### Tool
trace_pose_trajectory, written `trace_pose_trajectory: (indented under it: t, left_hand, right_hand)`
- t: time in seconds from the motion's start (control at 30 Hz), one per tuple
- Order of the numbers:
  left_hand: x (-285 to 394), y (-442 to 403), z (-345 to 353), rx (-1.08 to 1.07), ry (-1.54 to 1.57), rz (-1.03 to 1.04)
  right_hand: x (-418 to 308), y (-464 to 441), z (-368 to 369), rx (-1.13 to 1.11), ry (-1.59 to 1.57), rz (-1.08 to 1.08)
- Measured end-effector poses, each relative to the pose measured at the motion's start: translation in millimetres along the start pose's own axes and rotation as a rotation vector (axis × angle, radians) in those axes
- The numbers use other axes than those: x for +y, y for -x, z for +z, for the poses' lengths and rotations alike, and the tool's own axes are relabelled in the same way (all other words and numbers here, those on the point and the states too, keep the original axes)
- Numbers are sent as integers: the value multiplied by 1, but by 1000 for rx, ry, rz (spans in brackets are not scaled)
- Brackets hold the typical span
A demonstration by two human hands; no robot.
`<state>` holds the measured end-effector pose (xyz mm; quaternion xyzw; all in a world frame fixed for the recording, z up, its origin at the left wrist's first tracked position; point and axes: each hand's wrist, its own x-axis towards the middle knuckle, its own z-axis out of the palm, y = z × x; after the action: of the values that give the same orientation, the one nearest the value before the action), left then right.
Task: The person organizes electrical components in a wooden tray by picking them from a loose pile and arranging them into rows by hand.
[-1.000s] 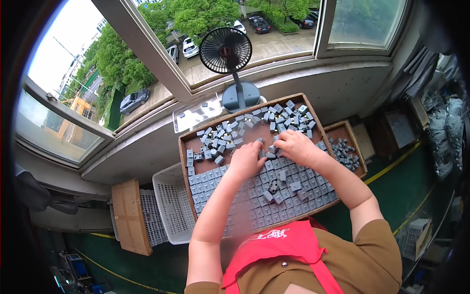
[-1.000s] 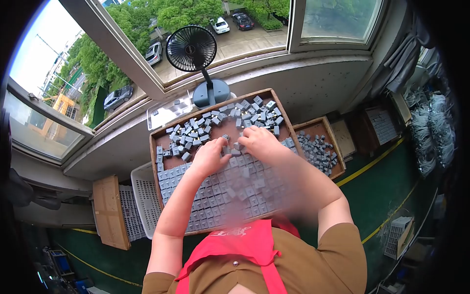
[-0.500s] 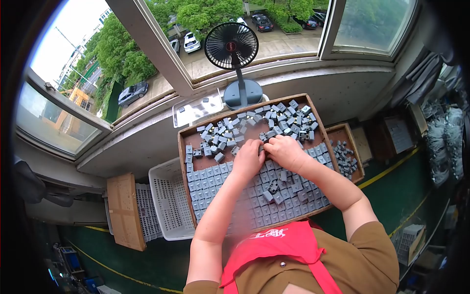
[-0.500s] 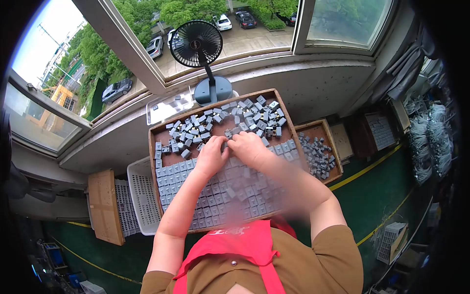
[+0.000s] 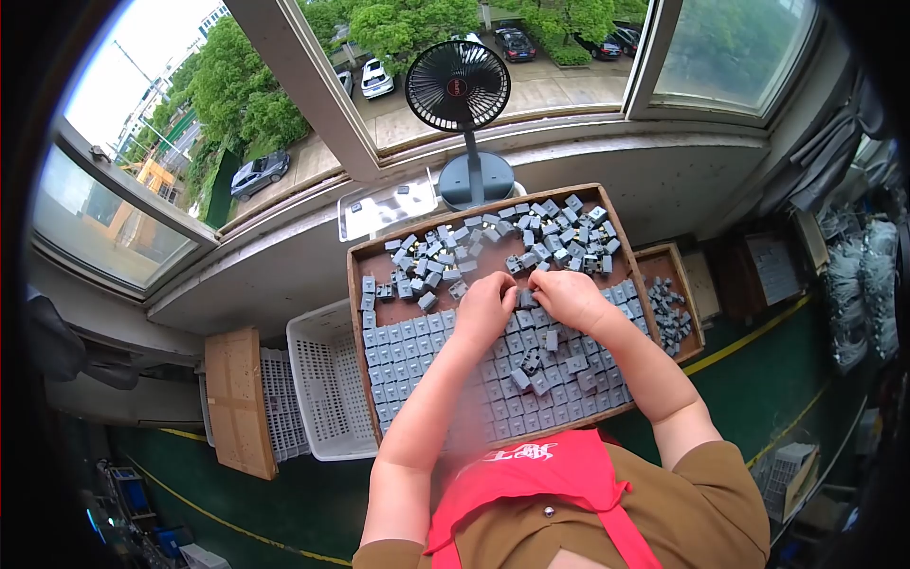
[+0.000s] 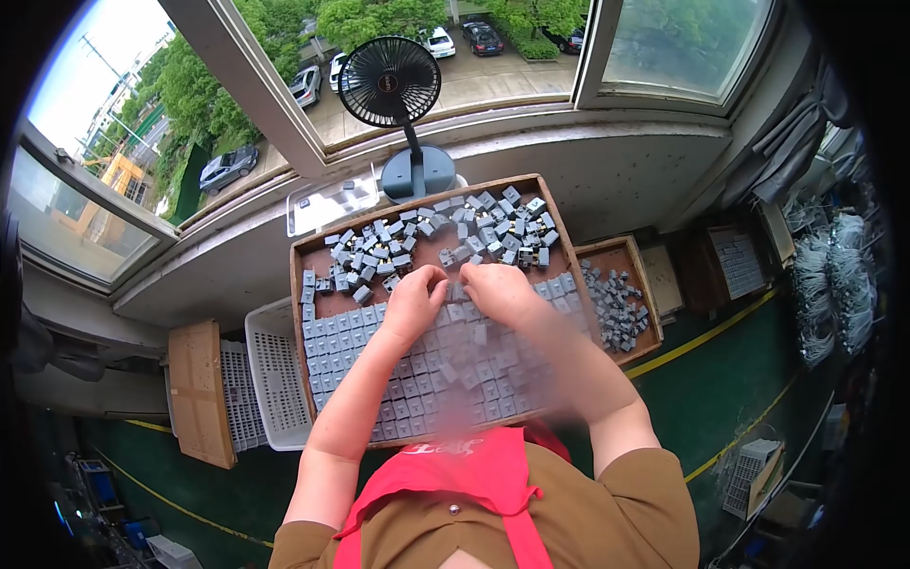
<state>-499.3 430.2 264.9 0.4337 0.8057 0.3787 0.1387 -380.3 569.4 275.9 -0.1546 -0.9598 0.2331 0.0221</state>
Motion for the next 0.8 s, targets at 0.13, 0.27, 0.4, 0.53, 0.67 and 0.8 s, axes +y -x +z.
trace_pose_trajectory:
  t: [0.13,0.27,0.4,0.53,0.67,0.8]
  left_hand:
    - [3,0,-9,-64,-373,33]
    - [5,5,-7,-4,-338,77]
    - [16,6,7,-61,-270,146]
    - [12,6,8,-79,-288,58]
    - [9,9,8,-53,-268,59]
    - [6,11,10,-23,-278,88]
  right_hand:
    - [0,0,0,74,8,-82]
    - [9,-4,-9,320,10,-143]
    - [13,-8,-9,316,227,-180]
    - [6,-5,-17,226,53,-157]
    - [-3,2,-18,49,-176,-44]
    - [-1,6,-13,10,81,17]
